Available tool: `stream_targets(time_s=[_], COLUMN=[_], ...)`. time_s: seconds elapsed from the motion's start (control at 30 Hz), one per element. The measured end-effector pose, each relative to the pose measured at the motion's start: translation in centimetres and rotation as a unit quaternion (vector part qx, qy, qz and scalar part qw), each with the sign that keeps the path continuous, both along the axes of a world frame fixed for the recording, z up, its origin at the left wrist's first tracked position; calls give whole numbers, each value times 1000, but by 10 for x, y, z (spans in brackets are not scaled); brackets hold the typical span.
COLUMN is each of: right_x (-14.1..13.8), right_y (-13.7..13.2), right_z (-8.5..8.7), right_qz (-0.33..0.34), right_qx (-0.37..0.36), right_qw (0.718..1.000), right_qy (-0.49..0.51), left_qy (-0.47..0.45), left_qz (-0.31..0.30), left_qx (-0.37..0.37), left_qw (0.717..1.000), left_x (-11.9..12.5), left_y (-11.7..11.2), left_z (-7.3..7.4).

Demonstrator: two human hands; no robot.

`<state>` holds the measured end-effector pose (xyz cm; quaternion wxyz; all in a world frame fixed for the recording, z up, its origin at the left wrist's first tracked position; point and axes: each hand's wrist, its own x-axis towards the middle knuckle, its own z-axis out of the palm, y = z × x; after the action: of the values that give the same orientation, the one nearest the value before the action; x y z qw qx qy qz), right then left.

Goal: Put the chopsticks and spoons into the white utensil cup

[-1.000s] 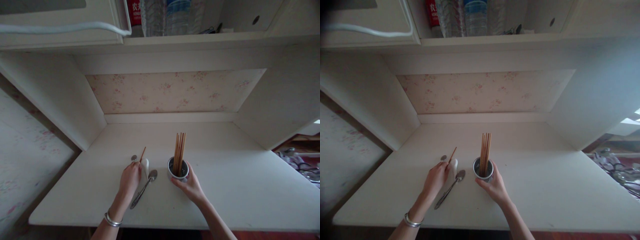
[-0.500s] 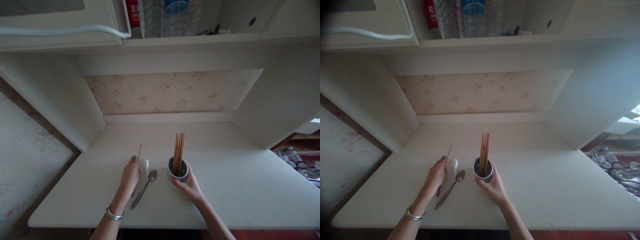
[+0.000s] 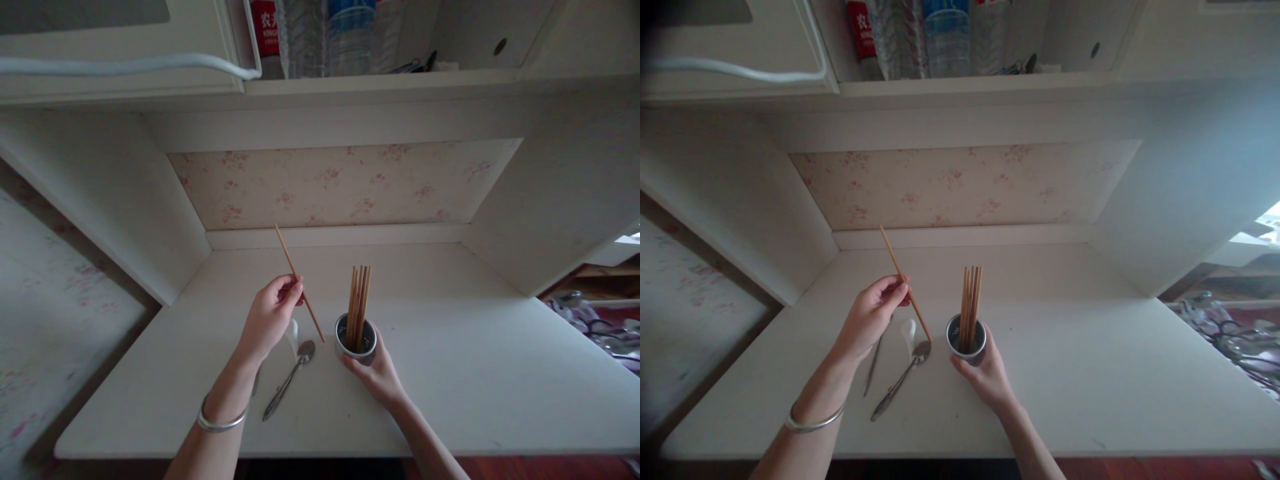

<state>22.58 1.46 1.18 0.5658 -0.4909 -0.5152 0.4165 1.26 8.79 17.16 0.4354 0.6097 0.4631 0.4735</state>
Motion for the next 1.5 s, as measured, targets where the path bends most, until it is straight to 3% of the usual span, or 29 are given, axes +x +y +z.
stream_targets(time_s=[0.1,0.3,0.43,0.67,0.8,1.07,1.5], right_x=[-2,-4,-4,-4,-3,-4,-3], right_y=[0,0,-1,-2,-2,-2,-2], right_z=[2,5,6,7,7,5,6], right_qz=[-7,-9,3,-3,-3,-8,-5], right_qx=[5,9,19,18,21,20,14], right_qw=[1000,1000,1000,1000,1000,1000,1000], right_qy=[-4,-4,3,-2,-4,-7,-4], left_qy=[-10,105,175,208,215,249,334], left_qz=[-32,-67,-69,-76,-77,-87,-74], left_qx=[22,66,78,95,101,132,162], left_qw=[999,990,979,971,968,956,926], left_x=[24,57,65,68,68,67,69], left_y=[9,19,14,3,-3,-3,-6], left_z=[0,-28,-46,-69,-70,-56,-58])
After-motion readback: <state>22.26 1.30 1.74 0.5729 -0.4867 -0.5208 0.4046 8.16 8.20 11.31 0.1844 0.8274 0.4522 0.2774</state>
